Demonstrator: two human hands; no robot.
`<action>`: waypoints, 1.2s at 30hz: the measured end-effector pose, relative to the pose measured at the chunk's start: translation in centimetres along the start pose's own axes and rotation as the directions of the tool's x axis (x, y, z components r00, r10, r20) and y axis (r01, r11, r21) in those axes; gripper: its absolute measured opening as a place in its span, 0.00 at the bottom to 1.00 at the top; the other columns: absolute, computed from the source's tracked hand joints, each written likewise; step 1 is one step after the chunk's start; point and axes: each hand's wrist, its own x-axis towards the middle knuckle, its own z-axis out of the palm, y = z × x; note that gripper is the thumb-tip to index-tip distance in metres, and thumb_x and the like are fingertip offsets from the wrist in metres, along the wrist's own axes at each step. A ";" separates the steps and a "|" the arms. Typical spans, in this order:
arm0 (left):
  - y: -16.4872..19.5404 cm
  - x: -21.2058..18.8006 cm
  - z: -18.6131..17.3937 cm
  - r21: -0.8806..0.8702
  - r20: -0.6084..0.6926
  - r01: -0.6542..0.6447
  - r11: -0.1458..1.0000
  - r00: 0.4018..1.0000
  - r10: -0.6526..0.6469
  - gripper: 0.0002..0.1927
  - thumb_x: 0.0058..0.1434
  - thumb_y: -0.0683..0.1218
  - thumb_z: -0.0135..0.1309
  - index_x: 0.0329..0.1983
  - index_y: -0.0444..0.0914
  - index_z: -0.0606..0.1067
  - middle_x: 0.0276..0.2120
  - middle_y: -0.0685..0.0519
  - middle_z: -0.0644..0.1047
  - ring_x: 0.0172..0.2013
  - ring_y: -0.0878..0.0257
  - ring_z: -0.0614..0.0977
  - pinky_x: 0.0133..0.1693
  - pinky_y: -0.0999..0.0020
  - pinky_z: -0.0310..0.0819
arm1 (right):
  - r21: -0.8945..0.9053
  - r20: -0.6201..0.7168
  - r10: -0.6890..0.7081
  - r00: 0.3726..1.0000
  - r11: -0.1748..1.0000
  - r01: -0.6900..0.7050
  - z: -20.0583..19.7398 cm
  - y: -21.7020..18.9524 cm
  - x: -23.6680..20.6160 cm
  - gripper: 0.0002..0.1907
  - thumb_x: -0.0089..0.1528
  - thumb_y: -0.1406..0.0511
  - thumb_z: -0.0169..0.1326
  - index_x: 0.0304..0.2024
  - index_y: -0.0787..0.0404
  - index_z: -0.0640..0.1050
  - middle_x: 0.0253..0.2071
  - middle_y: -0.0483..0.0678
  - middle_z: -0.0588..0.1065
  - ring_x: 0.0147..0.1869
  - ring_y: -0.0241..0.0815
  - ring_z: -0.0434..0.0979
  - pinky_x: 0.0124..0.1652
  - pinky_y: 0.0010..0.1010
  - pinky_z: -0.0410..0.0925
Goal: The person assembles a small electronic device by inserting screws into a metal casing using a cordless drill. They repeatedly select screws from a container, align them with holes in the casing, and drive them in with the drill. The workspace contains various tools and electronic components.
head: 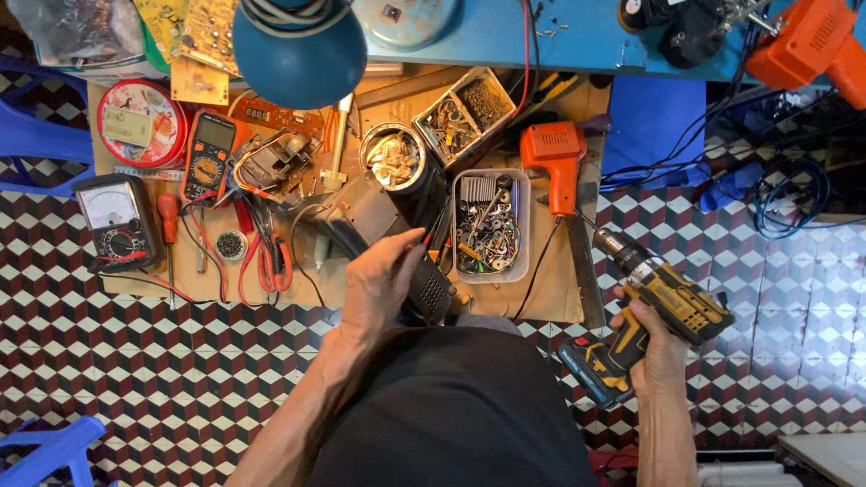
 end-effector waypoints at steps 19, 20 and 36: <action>-6.2 -3.1 15.8 -0.177 0.598 0.648 0.741 0.669 -0.442 0.10 0.66 0.43 0.55 0.48 0.35 0.77 0.28 0.52 0.79 0.29 0.67 0.79 0.34 0.70 0.76 | 0.324 -0.113 0.158 0.981 0.939 -0.114 -2.6 13.4 3.6 0.21 0.61 0.70 0.56 0.58 0.59 0.72 0.51 0.49 0.76 0.51 0.44 0.80 0.40 0.33 0.72; -6.4 -3.5 15.9 -0.149 0.595 0.603 0.783 0.687 -0.416 0.08 0.66 0.43 0.56 0.45 0.34 0.77 0.28 0.50 0.79 0.29 0.65 0.79 0.34 0.68 0.76 | 0.330 -0.110 0.157 0.981 0.937 -0.113 -1.8 13.9 4.5 0.22 0.60 0.71 0.56 0.57 0.58 0.72 0.49 0.45 0.75 0.53 0.43 0.82 0.38 0.33 0.72; -7.1 0.0 19.7 0.275 0.796 -0.305 0.912 0.605 -0.038 0.35 0.59 0.40 0.49 0.72 0.38 0.61 0.40 0.41 0.74 0.36 0.50 0.81 0.32 0.56 0.75 | -0.805 -0.229 0.289 0.929 0.480 -0.348 1.7 14.3 5.8 0.23 0.63 0.54 0.60 0.50 0.66 0.79 0.44 0.55 0.79 0.46 0.48 0.78 0.44 0.38 0.69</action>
